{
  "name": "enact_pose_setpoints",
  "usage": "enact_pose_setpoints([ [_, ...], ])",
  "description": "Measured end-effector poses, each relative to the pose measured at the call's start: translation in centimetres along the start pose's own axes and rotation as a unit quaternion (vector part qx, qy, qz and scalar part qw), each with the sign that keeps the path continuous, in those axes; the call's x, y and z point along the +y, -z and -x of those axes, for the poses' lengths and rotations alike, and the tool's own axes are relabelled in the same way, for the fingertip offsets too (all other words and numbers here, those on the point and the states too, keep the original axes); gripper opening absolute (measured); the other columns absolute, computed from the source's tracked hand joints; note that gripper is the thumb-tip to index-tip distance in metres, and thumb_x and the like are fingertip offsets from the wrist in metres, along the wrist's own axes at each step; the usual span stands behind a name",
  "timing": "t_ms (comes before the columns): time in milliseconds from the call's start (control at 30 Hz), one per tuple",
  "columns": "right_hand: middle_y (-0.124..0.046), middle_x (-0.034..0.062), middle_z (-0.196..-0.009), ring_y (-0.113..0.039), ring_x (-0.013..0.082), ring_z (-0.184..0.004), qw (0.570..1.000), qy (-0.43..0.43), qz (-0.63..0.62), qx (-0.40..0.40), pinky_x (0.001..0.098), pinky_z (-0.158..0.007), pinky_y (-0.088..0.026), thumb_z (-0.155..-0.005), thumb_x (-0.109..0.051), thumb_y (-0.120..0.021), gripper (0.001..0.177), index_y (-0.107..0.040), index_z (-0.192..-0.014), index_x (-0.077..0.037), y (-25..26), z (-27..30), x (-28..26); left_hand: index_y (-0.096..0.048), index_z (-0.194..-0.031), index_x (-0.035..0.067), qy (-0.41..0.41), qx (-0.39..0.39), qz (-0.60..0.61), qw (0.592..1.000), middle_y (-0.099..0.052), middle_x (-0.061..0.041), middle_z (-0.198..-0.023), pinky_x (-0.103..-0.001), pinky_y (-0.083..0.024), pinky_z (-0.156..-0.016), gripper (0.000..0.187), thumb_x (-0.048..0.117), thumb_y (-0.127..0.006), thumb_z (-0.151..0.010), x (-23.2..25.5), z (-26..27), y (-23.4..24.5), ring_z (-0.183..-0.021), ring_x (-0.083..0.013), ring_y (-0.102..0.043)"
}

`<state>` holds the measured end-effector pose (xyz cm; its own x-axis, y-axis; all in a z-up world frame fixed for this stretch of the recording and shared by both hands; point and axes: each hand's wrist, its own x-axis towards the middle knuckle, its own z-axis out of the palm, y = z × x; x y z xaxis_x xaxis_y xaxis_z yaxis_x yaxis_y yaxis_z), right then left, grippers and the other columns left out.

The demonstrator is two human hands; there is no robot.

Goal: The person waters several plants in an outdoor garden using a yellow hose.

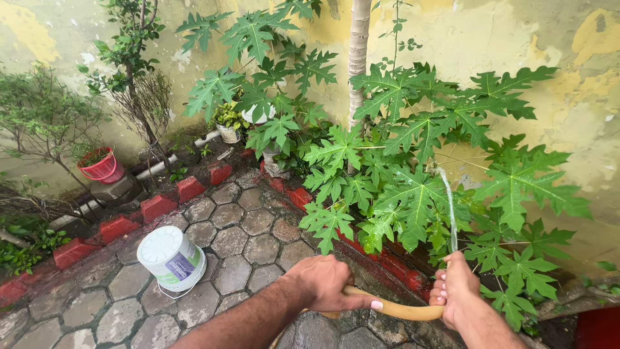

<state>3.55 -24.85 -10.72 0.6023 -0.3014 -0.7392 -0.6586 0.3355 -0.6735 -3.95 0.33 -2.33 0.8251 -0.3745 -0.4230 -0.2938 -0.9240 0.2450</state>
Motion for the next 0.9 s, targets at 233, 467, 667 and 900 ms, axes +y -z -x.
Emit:
enact_pose_setpoints([
  [233, -0.025, -0.0059, -0.054, -0.021, 0.0097, -0.043, 0.998, -0.044, 0.022, -0.045, 0.0301, -0.04, -0.016, -0.094, -0.039, -0.052, 0.038, -0.038, -0.067, -0.016, -1.7, -1.0, 2.4, -0.073, -0.077, 0.01, 0.036, -0.015, 0.006, 0.999, -0.072, -0.011, -0.074, -0.047, -0.06, -0.082, 0.083, 0.086, -0.04, -0.085, -0.9, 2.3, 0.3, -0.077, -0.0259, -0.074],
  [467, -0.022, -0.0054, -0.054, -0.021, 0.0104, -0.044, 0.996, -0.043, 0.033, -0.071, 0.0307, -0.041, -0.016, -0.093, -0.039, -0.051, 0.038, -0.036, -0.067, -0.016, -2.1, -1.4, 3.2, -0.07, -0.076, 0.006, 0.035, -0.01, -0.001, 0.999, -0.072, -0.013, -0.074, -0.047, -0.06, -0.083, 0.087, 0.087, -0.041, -0.085, -1.3, 3.2, 0.0, -0.078, -0.0281, -0.075],
  [667, -0.023, -0.0057, -0.055, -0.02, 0.0101, -0.044, 0.998, -0.046, 0.017, -0.038, 0.0307, -0.041, -0.015, -0.093, -0.041, -0.052, 0.04, -0.035, -0.067, -0.017, -1.0, -1.7, 2.8, -0.076, -0.086, 0.011, 0.016, -0.001, 0.008, 1.0, -0.073, -0.014, -0.08, -0.049, -0.058, -0.087, 0.083, 0.086, -0.041, -0.085, -0.6, 2.6, -0.5, -0.086, -0.0303, -0.074],
  [900, -0.025, -0.0037, -0.054, -0.021, 0.0112, -0.043, 0.998, -0.046, 0.013, -0.035, 0.0313, -0.04, -0.016, -0.091, -0.039, -0.055, 0.04, -0.035, -0.066, -0.016, 0.3, -1.5, 3.5, -0.077, -0.086, 0.008, 0.01, -0.028, -0.015, 0.999, -0.075, -0.014, -0.083, -0.048, -0.059, -0.088, 0.086, 0.086, -0.041, -0.087, 0.2, 2.0, -0.7, -0.088, -0.0293, -0.076],
])
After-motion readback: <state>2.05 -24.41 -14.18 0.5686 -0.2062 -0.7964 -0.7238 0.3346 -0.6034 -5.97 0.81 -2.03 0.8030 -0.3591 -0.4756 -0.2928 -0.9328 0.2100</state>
